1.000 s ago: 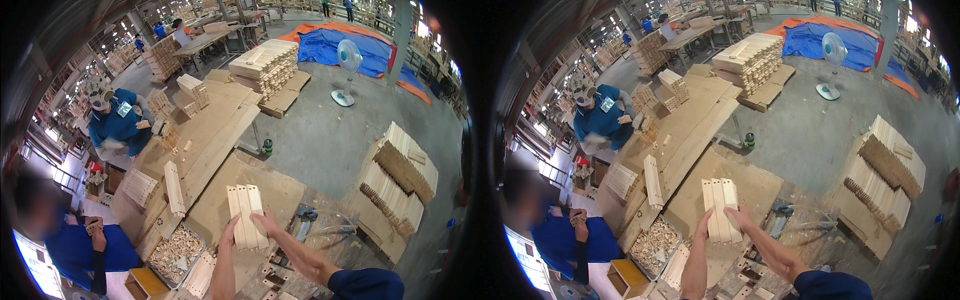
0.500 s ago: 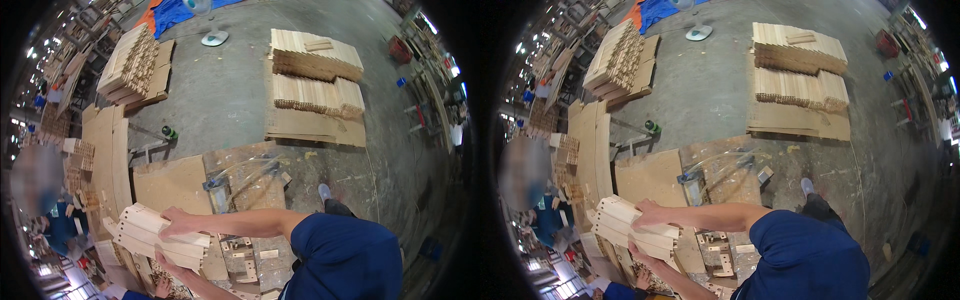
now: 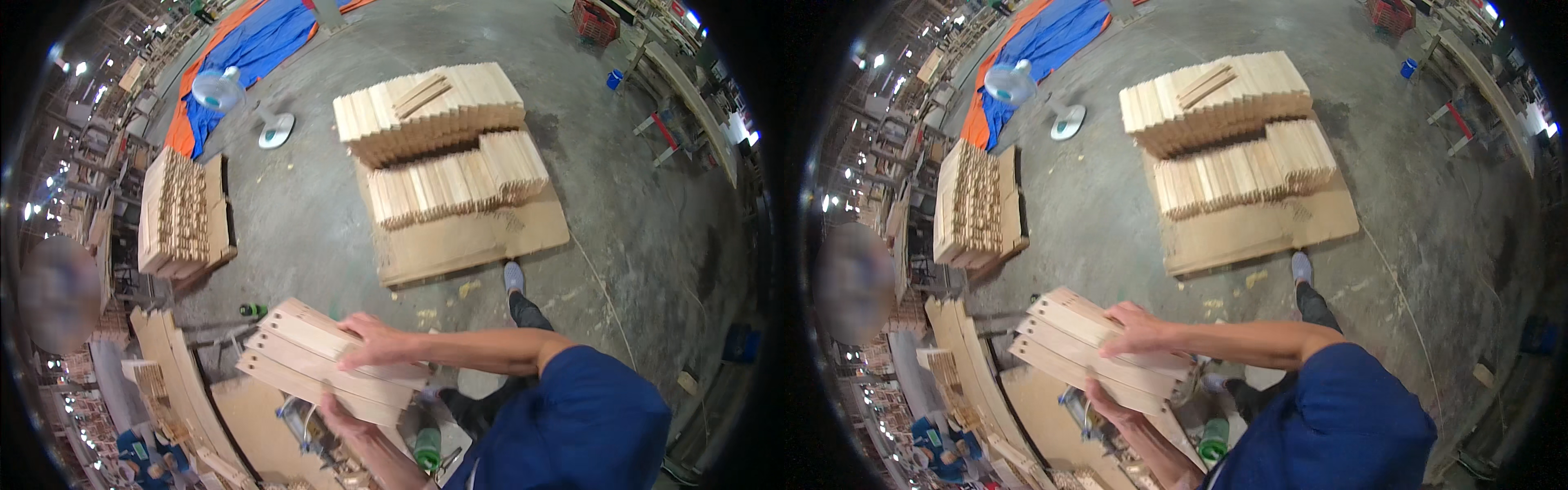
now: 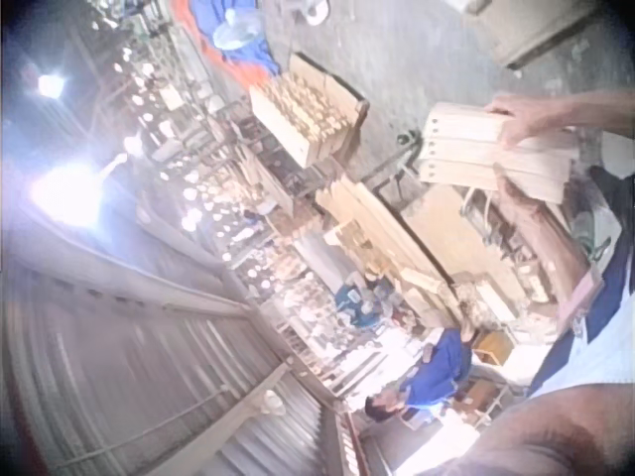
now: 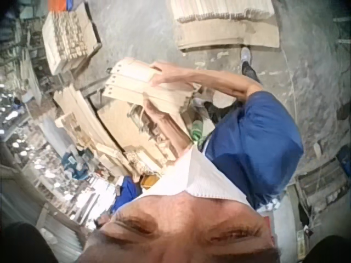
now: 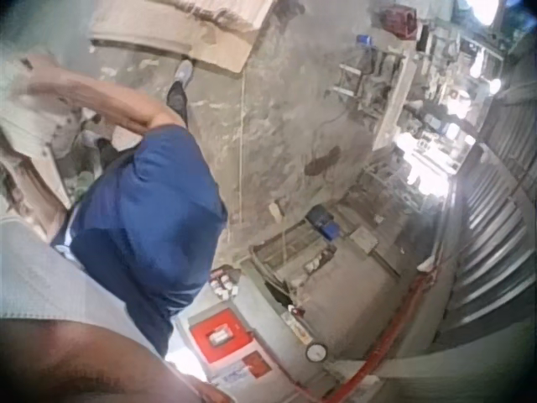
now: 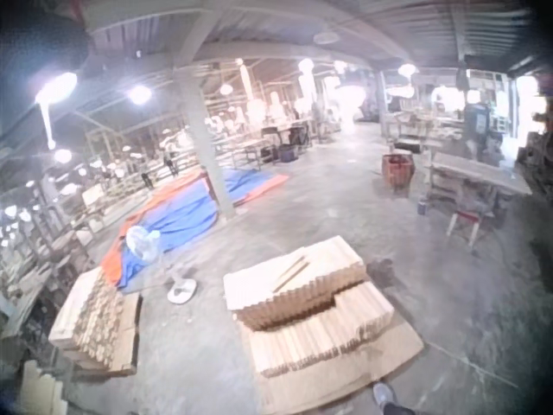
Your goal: The person picks up small wooden pieces from a table, aligns them with other pieces, and inserts them into slots to form larger assemblies. The person then stacks the completed assemblies on a nearby pile.
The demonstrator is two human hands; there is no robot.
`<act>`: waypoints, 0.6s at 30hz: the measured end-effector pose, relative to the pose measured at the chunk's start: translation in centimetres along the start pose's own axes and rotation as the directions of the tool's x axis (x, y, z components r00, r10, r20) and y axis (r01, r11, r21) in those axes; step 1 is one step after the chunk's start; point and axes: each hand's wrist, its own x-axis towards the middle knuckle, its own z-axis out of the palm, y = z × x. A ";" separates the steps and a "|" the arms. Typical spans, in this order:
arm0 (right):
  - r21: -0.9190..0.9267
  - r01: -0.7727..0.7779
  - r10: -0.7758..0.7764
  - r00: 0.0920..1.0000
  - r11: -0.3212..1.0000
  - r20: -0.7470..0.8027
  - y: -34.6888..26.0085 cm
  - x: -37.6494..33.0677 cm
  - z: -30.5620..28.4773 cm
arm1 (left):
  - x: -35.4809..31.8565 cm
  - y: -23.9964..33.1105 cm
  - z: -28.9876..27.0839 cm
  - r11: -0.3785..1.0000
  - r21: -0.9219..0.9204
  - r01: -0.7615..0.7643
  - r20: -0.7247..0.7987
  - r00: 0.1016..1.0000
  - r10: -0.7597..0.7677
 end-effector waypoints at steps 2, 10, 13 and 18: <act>0.063 -0.107 0.110 0.993 0.992 -0.045 2.4 -3.0 -8.8 | -0.6 -3.9 10.4 0.989 -0.114 0.093 0.035 0.995 -0.090; 0.092 -0.160 0.184 0.852 0.983 -0.491 17.7 -5.3 -35.0 | 10.9 -25.2 29.4 0.933 0.040 0.358 0.233 0.904 -0.357; 0.143 -0.147 0.204 0.765 0.979 -0.612 24.6 -3.0 -42.2 | 17.7 -33.8 34.7 0.881 0.050 0.471 0.381 0.806 -0.452; 0.061 -0.151 0.140 0.597 0.987 -0.790 36.6 2.5 -52.8 | 29.0 -50.8 41.2 0.849 -0.011 0.528 0.529 0.724 -0.443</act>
